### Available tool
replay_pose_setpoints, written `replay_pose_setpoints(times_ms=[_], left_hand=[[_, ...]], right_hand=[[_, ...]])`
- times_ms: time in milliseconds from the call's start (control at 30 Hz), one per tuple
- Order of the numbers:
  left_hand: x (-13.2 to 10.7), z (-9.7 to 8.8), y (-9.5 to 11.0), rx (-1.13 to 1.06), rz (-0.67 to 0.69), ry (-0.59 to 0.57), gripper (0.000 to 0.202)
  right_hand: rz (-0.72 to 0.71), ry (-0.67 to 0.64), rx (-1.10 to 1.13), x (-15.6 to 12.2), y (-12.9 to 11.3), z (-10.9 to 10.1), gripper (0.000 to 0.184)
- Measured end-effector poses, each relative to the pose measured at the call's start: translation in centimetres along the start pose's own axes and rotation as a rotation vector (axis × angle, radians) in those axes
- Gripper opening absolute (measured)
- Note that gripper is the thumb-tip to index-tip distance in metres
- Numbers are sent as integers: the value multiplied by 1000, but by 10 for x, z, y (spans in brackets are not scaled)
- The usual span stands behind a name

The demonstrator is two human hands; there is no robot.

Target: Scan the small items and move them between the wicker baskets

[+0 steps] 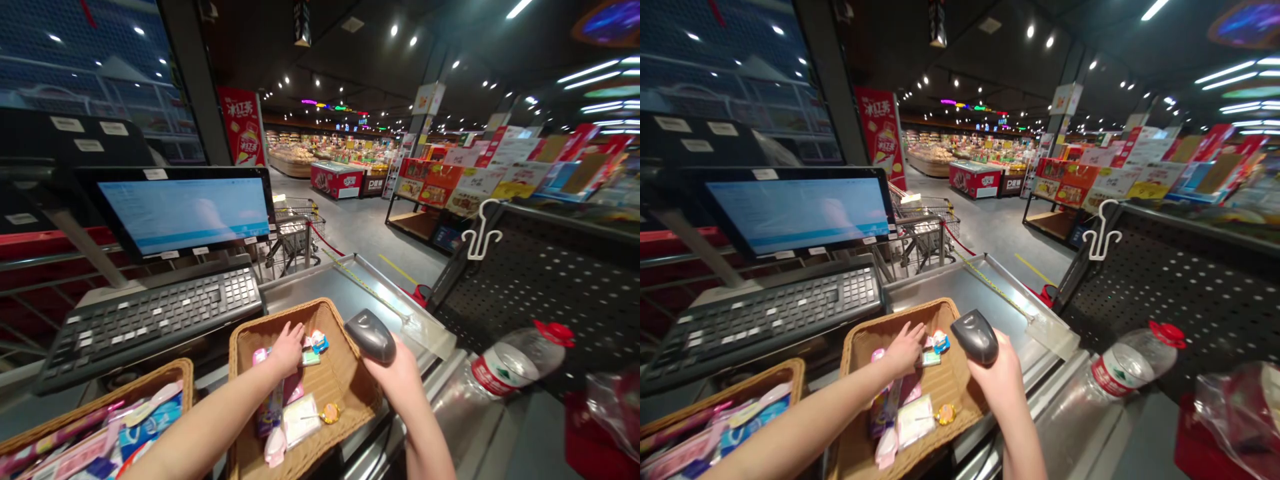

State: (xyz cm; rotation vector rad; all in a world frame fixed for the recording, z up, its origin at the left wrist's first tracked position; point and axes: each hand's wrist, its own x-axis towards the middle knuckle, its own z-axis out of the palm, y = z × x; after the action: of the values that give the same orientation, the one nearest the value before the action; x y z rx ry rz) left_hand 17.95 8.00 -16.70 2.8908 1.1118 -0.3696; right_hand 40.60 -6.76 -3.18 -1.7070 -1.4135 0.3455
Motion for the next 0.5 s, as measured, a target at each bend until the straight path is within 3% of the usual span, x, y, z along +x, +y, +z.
replay_pose_setpoints(times_ms=[300, 500], left_hand=[[36, -4, 28, -57, 56, 87, 50], [27, -1, 37, -123, -82, 62, 49]], right_hand=[[-2, -13, 37, 9, 3, 3, 35], [-12, -6, 51, 9, 9, -3, 36]])
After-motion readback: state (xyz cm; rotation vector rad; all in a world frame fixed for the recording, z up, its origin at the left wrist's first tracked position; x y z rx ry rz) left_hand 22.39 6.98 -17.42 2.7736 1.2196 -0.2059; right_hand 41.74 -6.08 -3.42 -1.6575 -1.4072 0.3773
